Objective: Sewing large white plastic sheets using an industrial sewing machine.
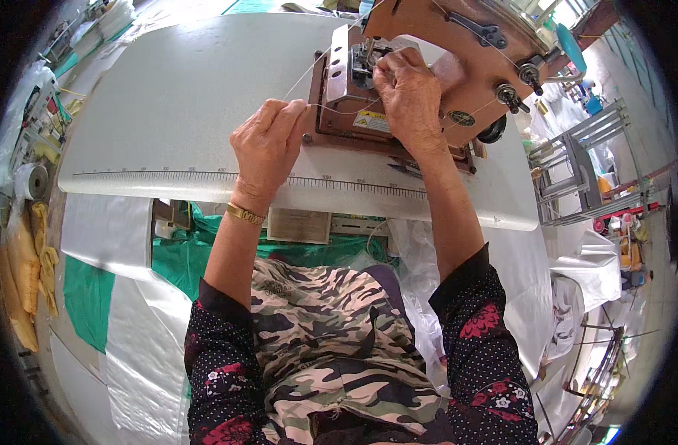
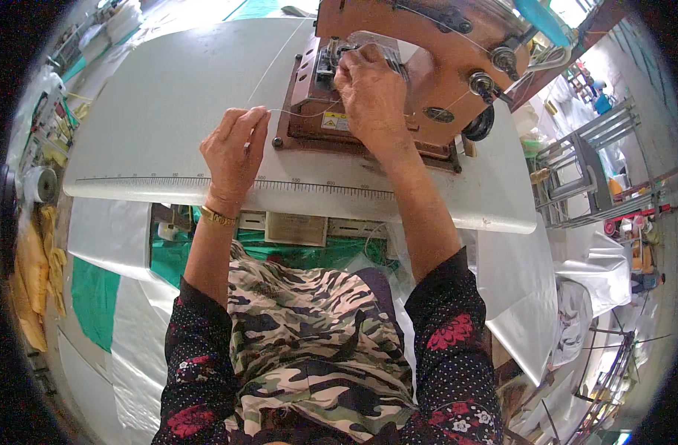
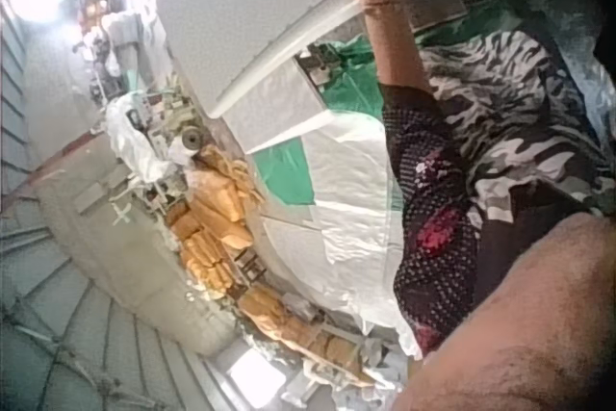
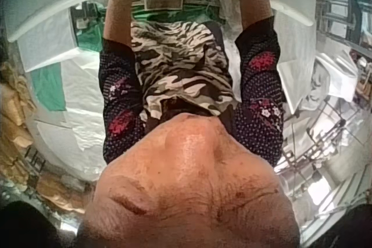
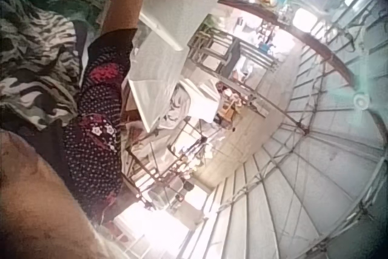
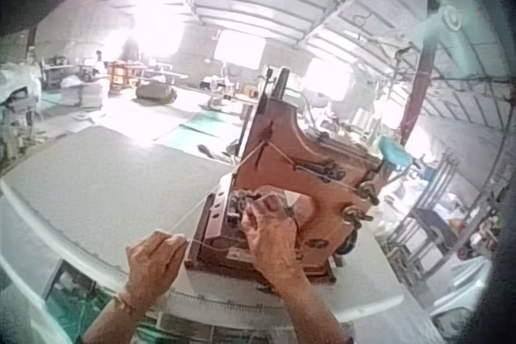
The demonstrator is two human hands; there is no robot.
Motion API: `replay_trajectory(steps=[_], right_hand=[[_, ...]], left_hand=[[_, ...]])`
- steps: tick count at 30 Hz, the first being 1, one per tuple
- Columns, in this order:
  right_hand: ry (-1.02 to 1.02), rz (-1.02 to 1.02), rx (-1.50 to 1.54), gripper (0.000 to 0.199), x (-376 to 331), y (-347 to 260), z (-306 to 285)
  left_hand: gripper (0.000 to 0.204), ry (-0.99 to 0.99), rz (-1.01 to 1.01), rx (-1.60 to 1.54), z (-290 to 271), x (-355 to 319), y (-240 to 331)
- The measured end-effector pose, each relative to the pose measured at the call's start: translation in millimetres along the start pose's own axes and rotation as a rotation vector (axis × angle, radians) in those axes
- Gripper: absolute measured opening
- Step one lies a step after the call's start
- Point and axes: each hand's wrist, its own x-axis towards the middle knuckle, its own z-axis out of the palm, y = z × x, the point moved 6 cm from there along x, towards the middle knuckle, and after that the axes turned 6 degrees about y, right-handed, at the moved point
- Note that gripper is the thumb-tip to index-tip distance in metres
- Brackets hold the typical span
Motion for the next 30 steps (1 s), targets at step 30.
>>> replay_trajectory(steps=[30], right_hand=[[0.053,0.002,0.044,0.010,3,10,9]], left_hand=[[0.032,0.482,-0.038,-0.308,-37,2,-4]])
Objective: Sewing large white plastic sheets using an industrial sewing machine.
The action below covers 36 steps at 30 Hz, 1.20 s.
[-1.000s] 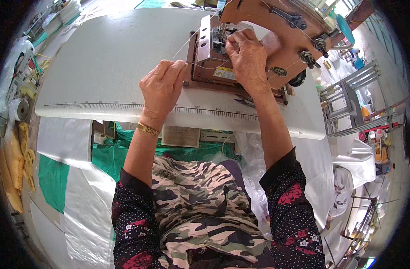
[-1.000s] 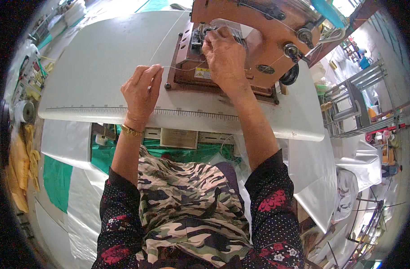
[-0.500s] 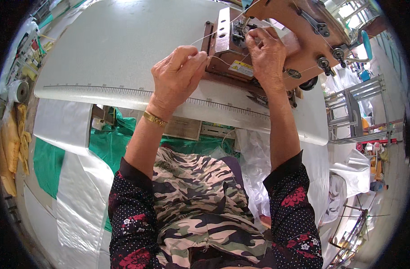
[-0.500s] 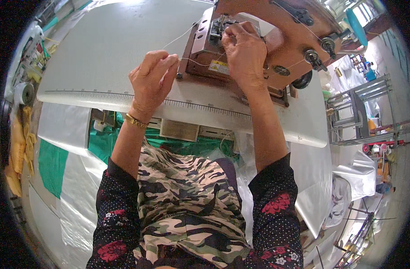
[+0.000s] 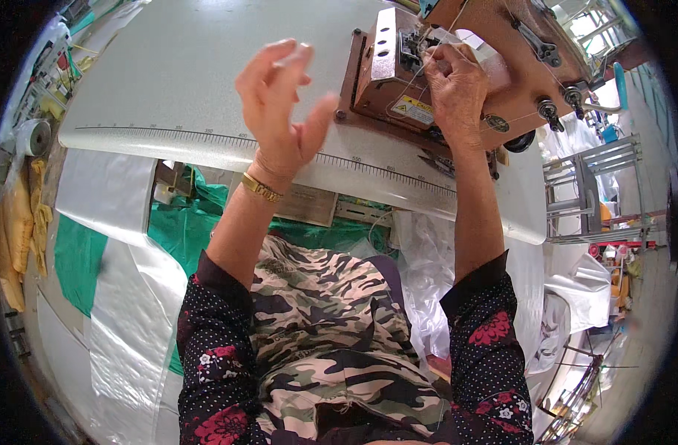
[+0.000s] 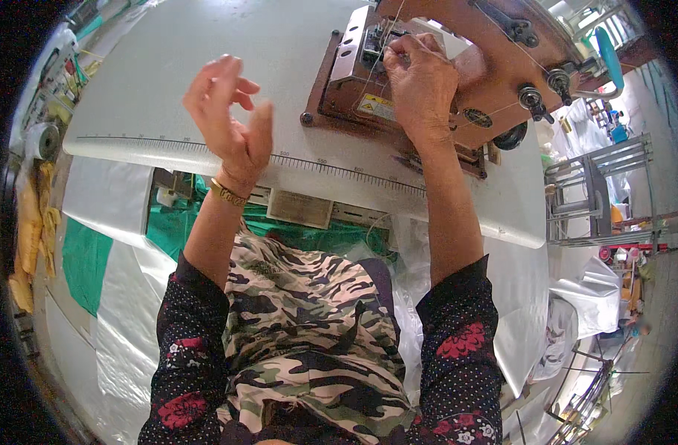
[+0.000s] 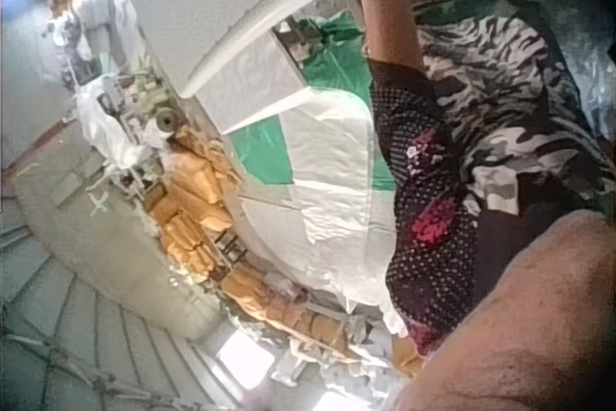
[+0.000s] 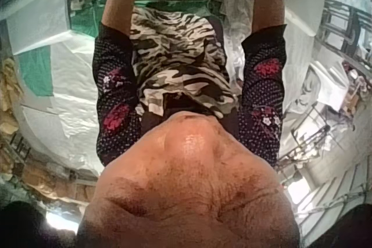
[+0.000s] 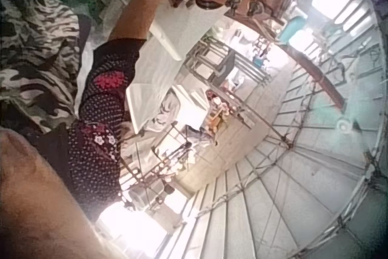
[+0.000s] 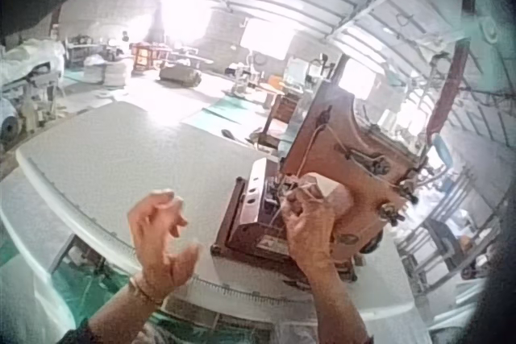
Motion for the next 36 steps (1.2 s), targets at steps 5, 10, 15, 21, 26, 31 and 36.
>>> replay_trajectory(steps=[5,10,15,21,26,31,36], right_hand=[[0.003,0.025,0.002,0.010,0,1,-1],[0.000,0.043,0.027,0.011,-1,1,-3],[-0.015,0.071,0.038,0.015,-2,-3,3],[0.014,0.078,0.007,0.017,1,-7,-2],[0.003,0.091,-0.003,0.017,0,-4,-1],[0.000,0.050,-0.023,0.015,-1,-5,-3],[0.061,0.028,0.026,0.014,-4,-3,-3]], left_hand=[[0.016,-0.110,-0.213,0.000,28,17,-34],[0.019,-0.655,-0.150,-0.039,112,7,-65],[0.023,-0.818,-0.265,-0.116,145,-6,-80],[0.021,-0.871,-0.466,-0.346,152,-2,-85],[0.017,-0.834,-0.487,-0.367,145,-2,-80],[0.016,-0.841,-0.456,-0.265,141,-10,-77],[0.014,-0.791,-0.477,-0.213,140,-15,-76]])
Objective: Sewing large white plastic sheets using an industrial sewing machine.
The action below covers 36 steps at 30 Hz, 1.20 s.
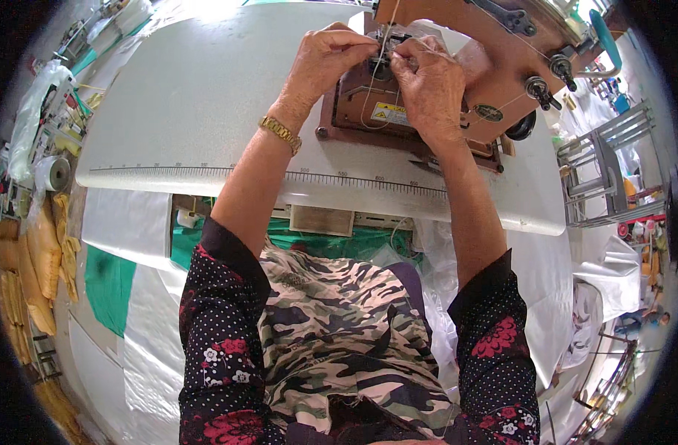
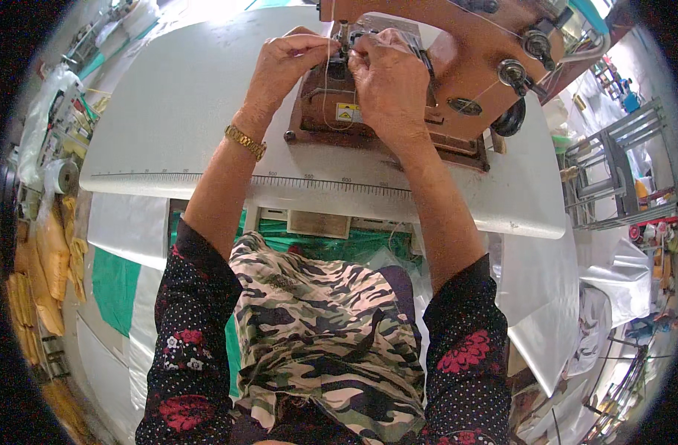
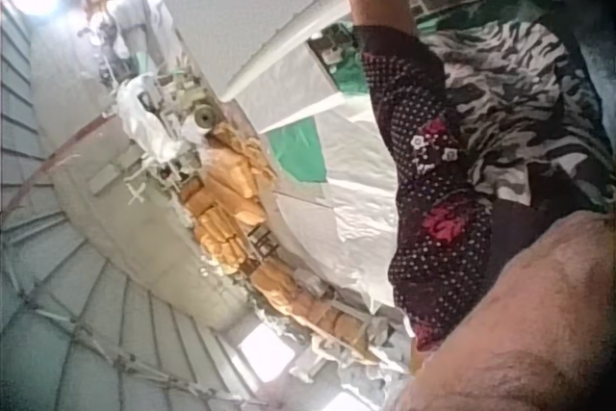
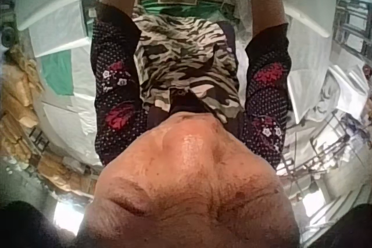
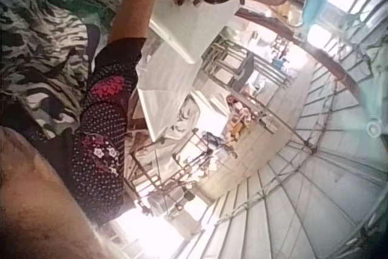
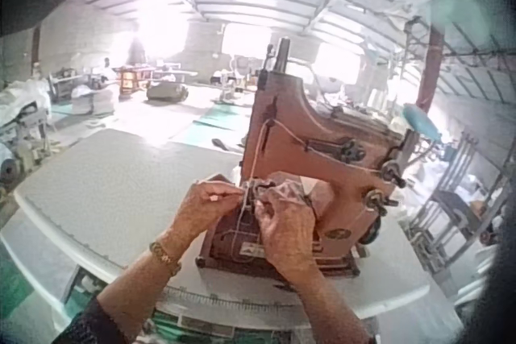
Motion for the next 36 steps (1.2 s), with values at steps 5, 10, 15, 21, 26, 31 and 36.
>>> replay_trajectory(steps=[5,10,15,21,26,31,36], right_hand=[[0.015,-0.014,-0.030,0.014,0,-1,0],[-0.025,0.030,-0.036,0.015,0,-1,0],[0.012,0.012,-0.009,0.015,0,-1,0],[0.015,0.028,-0.019,0.014,-1,-1,0],[0.029,0.013,-0.012,0.014,-1,-2,-2],[0.003,0.049,-0.021,0.014,-1,-2,-2],[0.024,0.033,-0.015,0.015,0,-3,-2]], left_hand=[[0.015,0.047,-0.041,-0.146,-1,-4,-4],[0.016,0.023,-0.091,-0.150,-2,-9,0],[0.018,0.010,-0.078,-0.181,3,-5,4],[0.019,-0.013,0.024,-0.270,3,3,8],[0.021,-0.066,0.081,-0.082,0,8,8],[0.020,-0.101,0.023,-0.159,2,7,7],[0.015,-0.160,0.030,-0.102,2,10,12]])
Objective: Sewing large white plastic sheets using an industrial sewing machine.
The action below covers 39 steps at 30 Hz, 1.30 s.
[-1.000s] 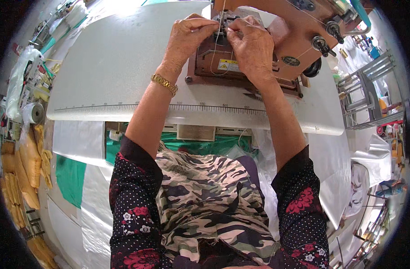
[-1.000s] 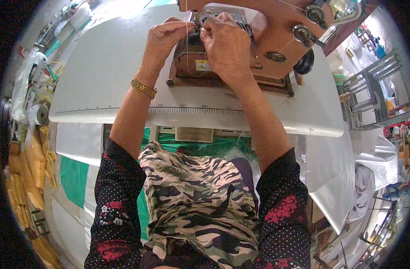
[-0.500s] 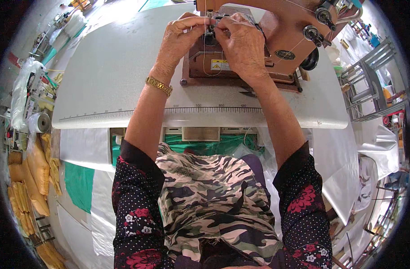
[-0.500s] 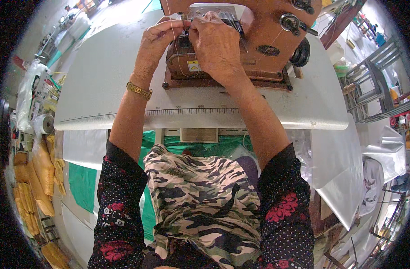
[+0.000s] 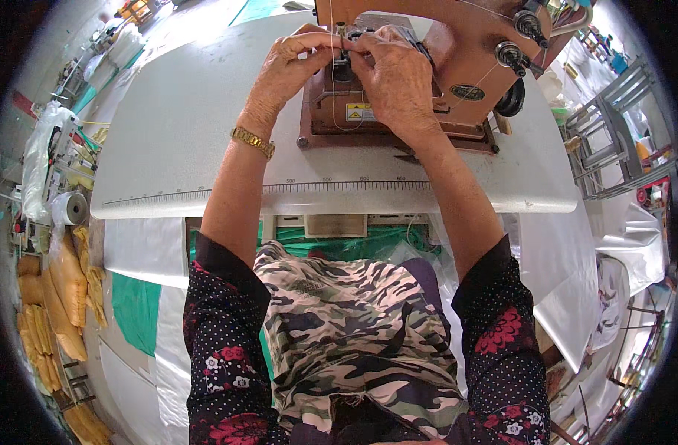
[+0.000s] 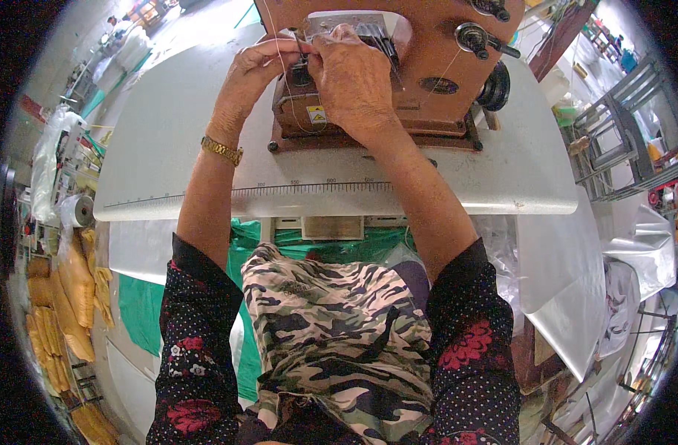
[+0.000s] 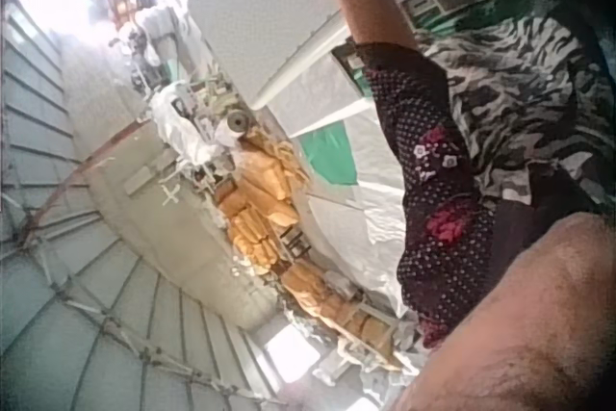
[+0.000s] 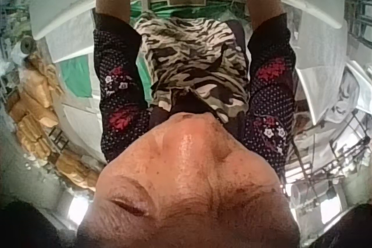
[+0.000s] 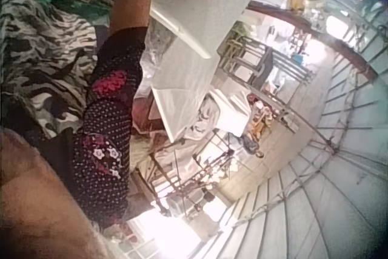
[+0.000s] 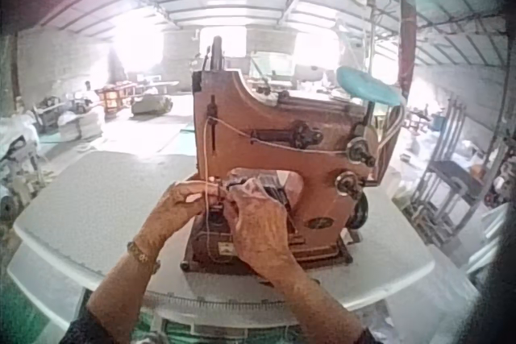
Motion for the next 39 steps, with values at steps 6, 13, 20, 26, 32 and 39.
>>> replay_trajectory(steps=[6,13,20,26,32,39], right_hand=[[-0.039,0.008,-0.012,0.015,-1,0,0],[-0.039,0.003,-0.020,0.014,-1,1,2],[-0.027,0.029,0.055,0.016,1,3,2],[-0.032,0.019,0.041,0.019,0,5,3],[-0.046,0.033,0.035,0.020,0,4,1],[-0.016,-0.028,0.035,0.017,1,2,0]], left_hand=[[0.009,-0.053,0.092,0.207,-2,3,5],[0.011,0.037,0.029,0.142,-9,-3,0],[0.012,0.180,-0.001,-0.018,-23,-7,-2],[0.014,0.102,0.018,0.052,-8,-6,4],[0.014,0.034,0.064,0.064,-2,-2,8],[0.010,-0.017,-0.043,0.179,5,0,6]])
